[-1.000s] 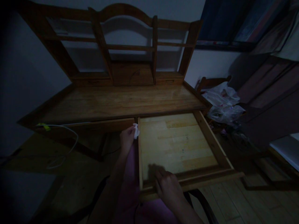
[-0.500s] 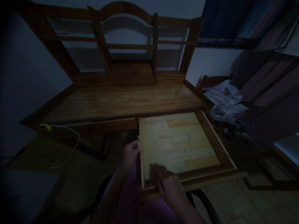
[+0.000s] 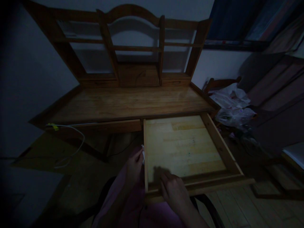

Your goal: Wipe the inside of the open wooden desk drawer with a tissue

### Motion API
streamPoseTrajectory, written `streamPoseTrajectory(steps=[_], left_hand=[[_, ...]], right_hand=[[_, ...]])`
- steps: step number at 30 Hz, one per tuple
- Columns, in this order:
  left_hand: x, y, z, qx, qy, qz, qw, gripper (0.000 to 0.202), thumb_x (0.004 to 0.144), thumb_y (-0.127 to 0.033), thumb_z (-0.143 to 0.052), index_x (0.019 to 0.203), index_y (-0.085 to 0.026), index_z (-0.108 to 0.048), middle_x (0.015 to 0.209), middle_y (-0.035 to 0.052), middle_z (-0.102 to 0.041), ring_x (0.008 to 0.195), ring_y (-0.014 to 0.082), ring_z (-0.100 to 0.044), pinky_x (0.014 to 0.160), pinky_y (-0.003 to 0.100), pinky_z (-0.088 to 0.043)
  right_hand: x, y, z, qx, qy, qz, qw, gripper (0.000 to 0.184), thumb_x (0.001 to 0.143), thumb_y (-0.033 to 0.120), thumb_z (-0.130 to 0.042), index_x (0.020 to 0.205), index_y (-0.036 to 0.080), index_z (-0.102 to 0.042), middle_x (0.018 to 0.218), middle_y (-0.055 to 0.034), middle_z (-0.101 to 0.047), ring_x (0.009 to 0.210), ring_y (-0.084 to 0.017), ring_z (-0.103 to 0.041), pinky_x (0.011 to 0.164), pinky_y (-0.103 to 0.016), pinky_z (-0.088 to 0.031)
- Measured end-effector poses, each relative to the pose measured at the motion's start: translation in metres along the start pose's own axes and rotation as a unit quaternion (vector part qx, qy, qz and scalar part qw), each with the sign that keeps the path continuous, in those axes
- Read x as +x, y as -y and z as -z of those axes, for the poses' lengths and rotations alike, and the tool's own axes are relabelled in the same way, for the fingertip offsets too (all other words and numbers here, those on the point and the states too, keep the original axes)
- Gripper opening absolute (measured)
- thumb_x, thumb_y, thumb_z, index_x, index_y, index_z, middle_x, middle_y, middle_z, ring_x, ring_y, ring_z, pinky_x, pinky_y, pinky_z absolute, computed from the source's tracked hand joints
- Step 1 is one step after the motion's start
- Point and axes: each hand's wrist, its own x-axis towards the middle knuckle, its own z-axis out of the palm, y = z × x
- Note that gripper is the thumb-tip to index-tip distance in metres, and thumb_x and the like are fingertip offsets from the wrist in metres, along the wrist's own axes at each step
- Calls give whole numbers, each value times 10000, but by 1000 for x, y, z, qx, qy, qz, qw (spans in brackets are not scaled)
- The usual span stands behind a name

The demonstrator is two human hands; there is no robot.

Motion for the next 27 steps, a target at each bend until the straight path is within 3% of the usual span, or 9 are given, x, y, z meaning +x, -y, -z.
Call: streamPoseTrajectory(steps=[6,12,18,25,27], left_hand=[[-1,-4,2,21,18,-15,999,544,1005,-516,-440,1143,-121,-788,972,83,-814,860,279,-739,695,279,-485],[-4,-5,0,62,15,-6,998,513,1008,-487,-454,1288,-147,-719,1232,174,-736,1051,308,-728,828,324,-511],[-5,-10,1,112,42,19,993,443,988,-429,-520,1304,-182,-708,1146,165,-775,997,280,-754,794,300,-511],[-6,-10,11,101,68,22,992,411,973,-421,-546,1235,-177,-748,1122,126,-789,949,263,-755,784,297,-506],[-8,-13,18,115,90,8,989,381,973,-411,-539,1145,-176,-785,1061,103,-806,893,249,-753,767,293,-494]], right_hand=[[1,2,2,-8,8,-5,1000,277,945,109,-418,1035,201,-663,997,-67,-727,846,-215,-700,750,-314,-471],[0,3,4,-4,22,-9,1000,263,946,107,-435,1048,204,-657,992,-64,-722,864,-220,-701,758,-310,-469],[1,3,4,0,17,-7,1000,268,942,107,-423,1016,205,-661,961,-61,-725,841,-217,-699,740,-308,-470],[0,2,3,7,22,-6,1000,280,933,101,-427,1044,205,-662,1031,-66,-729,865,-211,-698,761,-305,-470],[0,2,3,5,24,-8,1000,273,933,103,-435,1046,206,-661,1026,-65,-728,872,-216,-697,765,-310,-466]])
